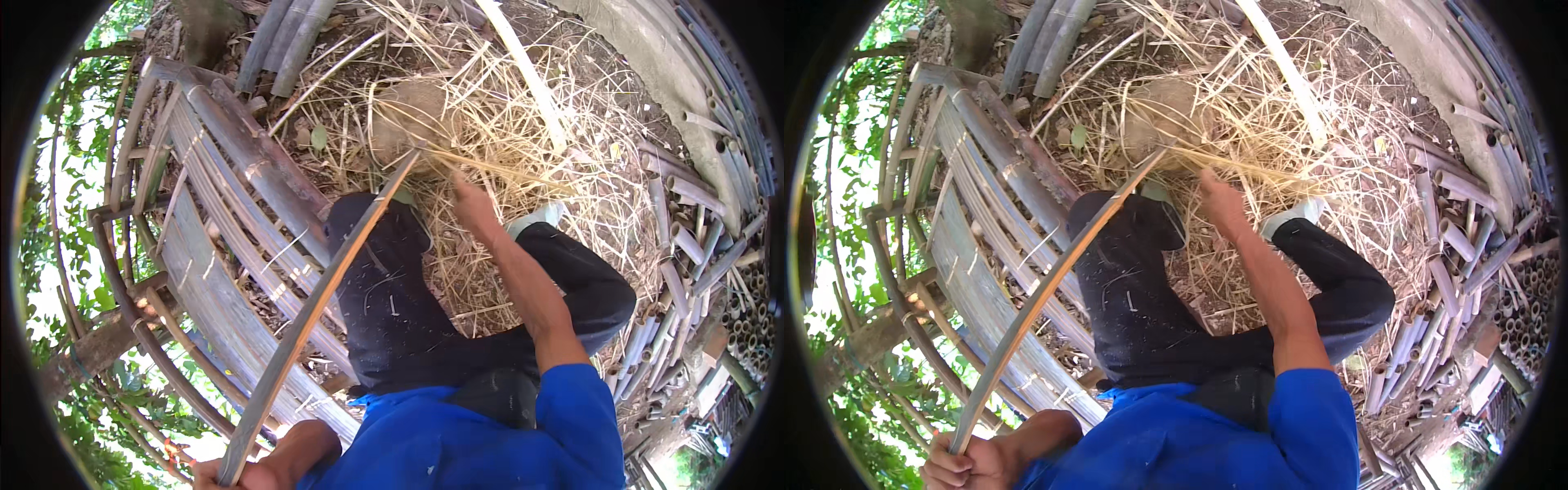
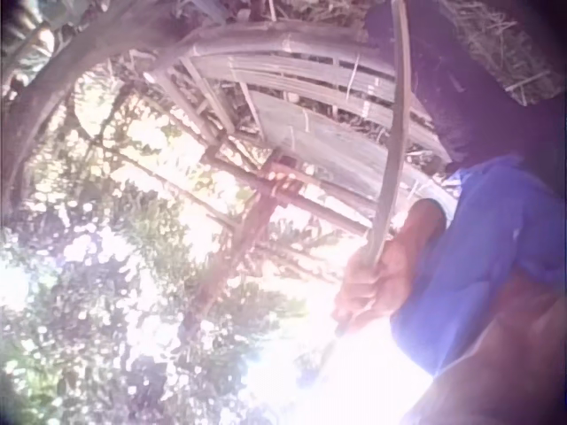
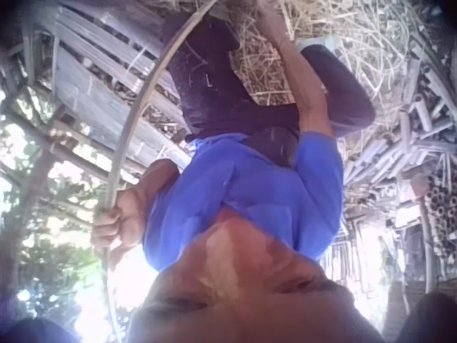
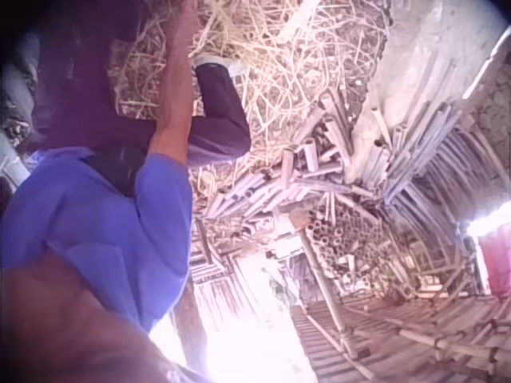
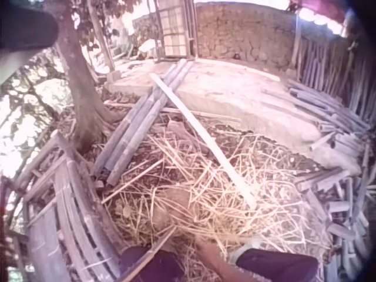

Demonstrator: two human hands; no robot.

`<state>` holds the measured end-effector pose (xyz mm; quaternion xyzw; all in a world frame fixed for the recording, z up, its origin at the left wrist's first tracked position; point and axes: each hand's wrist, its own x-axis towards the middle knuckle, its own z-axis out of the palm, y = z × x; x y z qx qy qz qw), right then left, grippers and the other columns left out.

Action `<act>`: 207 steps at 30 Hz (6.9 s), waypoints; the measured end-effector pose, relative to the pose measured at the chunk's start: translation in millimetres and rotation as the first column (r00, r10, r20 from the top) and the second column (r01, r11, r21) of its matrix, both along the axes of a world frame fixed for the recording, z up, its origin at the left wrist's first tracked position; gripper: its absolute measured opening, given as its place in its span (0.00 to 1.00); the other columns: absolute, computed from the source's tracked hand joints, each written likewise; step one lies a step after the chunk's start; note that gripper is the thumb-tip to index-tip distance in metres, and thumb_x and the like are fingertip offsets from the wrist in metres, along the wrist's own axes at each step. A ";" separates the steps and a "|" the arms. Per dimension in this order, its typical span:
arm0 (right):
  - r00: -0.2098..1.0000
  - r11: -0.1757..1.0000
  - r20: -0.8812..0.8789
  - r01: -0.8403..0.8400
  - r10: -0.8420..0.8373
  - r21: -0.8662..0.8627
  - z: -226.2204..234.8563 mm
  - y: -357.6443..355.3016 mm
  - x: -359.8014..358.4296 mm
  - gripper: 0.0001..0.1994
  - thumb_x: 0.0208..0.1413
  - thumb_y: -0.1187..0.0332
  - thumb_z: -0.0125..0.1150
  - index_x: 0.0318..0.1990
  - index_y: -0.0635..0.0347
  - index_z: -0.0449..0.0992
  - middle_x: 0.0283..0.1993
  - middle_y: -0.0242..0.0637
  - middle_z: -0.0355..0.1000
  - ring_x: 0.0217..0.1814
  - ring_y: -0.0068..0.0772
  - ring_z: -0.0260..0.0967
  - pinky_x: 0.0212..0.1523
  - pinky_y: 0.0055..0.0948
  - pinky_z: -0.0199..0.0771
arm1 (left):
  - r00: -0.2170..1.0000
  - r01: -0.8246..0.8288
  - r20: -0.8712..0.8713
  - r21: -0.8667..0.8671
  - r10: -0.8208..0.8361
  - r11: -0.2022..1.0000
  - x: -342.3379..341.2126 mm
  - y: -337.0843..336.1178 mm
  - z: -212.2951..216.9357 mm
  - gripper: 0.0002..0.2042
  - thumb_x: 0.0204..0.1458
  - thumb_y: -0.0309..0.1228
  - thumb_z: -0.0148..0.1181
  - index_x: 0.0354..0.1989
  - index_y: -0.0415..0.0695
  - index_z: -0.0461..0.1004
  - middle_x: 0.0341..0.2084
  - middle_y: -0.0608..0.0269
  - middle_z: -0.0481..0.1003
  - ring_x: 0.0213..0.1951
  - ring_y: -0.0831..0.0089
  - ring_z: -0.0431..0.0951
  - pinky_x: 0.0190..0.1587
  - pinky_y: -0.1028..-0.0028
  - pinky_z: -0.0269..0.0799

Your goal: The person shaves a long strip of bamboo using a machete, smoothing the surface and thinning the strip by removing fine wood shavings.

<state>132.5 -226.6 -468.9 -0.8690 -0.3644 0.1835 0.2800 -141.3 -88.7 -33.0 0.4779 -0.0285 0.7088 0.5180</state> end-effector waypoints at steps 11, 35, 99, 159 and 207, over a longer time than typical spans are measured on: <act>0.991 0.999 -0.129 0.044 -0.043 0.003 130.6 -7.8 -48.5 0.12 0.62 0.65 0.59 0.46 0.61 0.67 0.29 0.57 0.74 0.33 0.65 0.74 0.34 0.54 0.72 | 0.996 0.031 -0.086 0.106 -0.022 0.994 -13.9 -0.5 2.2 0.16 0.69 0.42 0.50 0.35 0.40 0.68 0.22 0.69 0.58 0.22 0.78 0.57 0.25 0.75 0.57; 0.973 0.963 0.032 -0.232 0.230 0.135 250.6 5.1 -114.2 0.08 0.59 0.69 0.63 0.37 0.61 0.70 0.31 0.46 0.72 0.27 0.49 0.74 0.24 0.43 0.76 | 0.991 -0.130 0.003 0.174 0.132 0.976 2.5 -20.4 -15.5 0.21 0.72 0.53 0.37 0.34 0.49 0.61 0.23 0.75 0.53 0.17 0.82 0.49 0.20 0.79 0.48; 0.989 0.986 -0.072 0.123 -0.132 -0.116 0.1 -27.4 22.6 0.12 0.63 0.62 0.59 0.45 0.59 0.67 0.32 0.56 0.74 0.35 0.61 0.74 0.36 0.53 0.71 | 0.987 -0.118 -0.097 0.120 0.130 0.986 7.9 30.1 8.0 0.15 0.72 0.41 0.43 0.31 0.50 0.63 0.20 0.78 0.53 0.17 0.86 0.50 0.18 0.83 0.50; 0.990 0.988 -0.084 0.103 -0.113 -0.112 -19.7 -29.2 11.1 0.10 0.65 0.62 0.56 0.46 0.54 0.66 0.34 0.54 0.73 0.32 0.64 0.73 0.34 0.55 0.72 | 0.966 -0.197 -0.150 0.091 0.209 0.976 15.1 8.3 -1.2 0.14 0.72 0.41 0.44 0.33 0.51 0.62 0.21 0.77 0.53 0.18 0.85 0.52 0.18 0.82 0.51; 0.983 0.963 0.137 -0.150 0.121 0.223 170.4 -3.2 -68.2 0.05 0.59 0.70 0.59 0.39 0.56 0.69 0.28 0.45 0.69 0.23 0.47 0.73 0.21 0.41 0.75 | 0.992 0.088 0.078 0.147 -0.100 0.985 33.3 -5.8 -8.3 0.21 0.70 0.54 0.42 0.33 0.49 0.63 0.20 0.78 0.57 0.17 0.84 0.51 0.17 0.81 0.49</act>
